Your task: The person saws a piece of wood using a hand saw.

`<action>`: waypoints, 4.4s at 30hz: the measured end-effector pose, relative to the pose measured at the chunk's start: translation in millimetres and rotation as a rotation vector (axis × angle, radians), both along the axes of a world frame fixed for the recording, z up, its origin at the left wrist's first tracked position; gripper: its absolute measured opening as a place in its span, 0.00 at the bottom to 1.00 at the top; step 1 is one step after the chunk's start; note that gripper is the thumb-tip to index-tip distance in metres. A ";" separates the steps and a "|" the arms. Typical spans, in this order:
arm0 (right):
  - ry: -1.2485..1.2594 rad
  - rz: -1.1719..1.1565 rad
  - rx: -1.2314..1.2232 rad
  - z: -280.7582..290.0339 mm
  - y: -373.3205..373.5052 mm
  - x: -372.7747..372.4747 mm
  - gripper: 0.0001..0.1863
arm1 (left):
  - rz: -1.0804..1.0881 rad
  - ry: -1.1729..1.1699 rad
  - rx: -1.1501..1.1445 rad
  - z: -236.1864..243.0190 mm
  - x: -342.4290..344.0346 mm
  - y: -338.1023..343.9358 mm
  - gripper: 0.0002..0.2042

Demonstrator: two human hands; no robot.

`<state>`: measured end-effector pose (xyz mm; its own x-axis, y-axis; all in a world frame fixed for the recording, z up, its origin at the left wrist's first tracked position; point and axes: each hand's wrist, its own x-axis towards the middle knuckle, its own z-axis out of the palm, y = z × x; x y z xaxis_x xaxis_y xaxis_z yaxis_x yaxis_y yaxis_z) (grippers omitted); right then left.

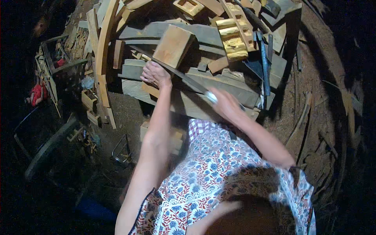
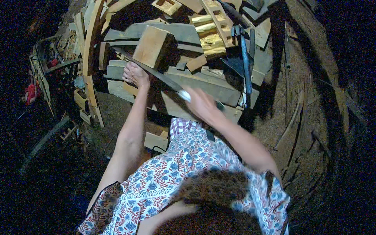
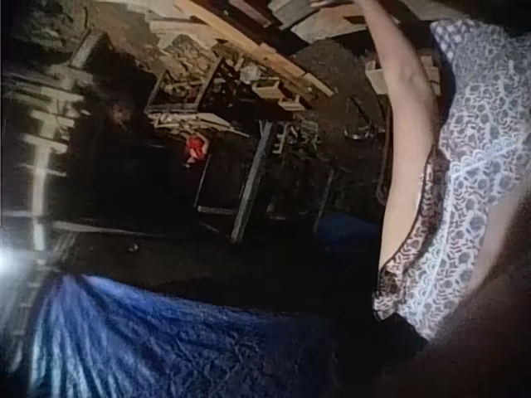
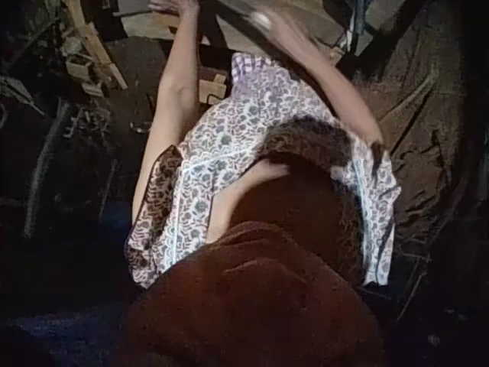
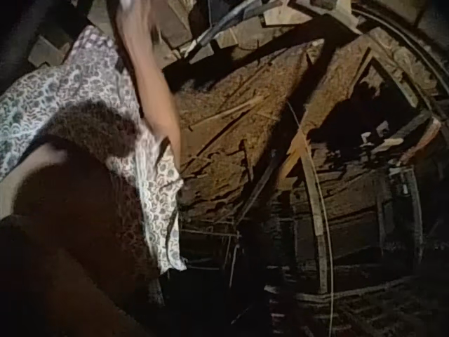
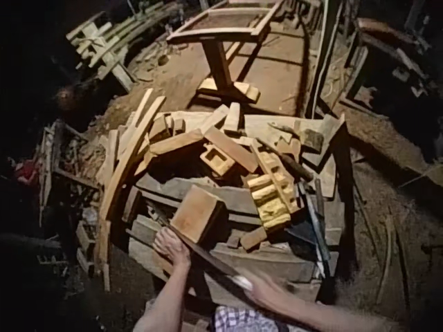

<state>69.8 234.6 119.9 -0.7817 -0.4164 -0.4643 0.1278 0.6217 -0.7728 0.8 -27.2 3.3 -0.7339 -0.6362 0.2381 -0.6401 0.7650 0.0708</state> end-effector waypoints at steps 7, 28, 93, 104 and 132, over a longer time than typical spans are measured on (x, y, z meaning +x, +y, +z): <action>0.007 -0.038 -0.003 -9.6 19.1 31.7 0.25 | 0.074 0.023 -0.041 -9.8 7.6 -10.4 0.15; -0.010 -0.084 0.013 -7.4 44.8 32.2 0.23 | 0.026 -0.010 -0.031 0.2 -2.9 1.3 0.15; 0.003 -0.022 0.154 21.7 64.0 66.7 0.28 | 0.058 0.085 -0.073 0.3 -2.0 0.4 0.11; 0.090 -0.078 0.044 6.5 18.1 31.6 0.26 | 0.045 0.016 -0.021 -5.9 8.4 0.5 0.13; -0.042 0.002 0.172 31.1 28.3 31.7 0.27 | 0.002 -0.014 -0.118 -9.0 -1.0 -5.9 0.13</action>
<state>101.5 262.9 151.1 -0.7589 -0.3300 -0.5614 0.1564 0.7445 -0.6490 -0.1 -33.1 -5.6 -0.7360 -0.6061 0.3014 -0.6423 0.7659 -0.0282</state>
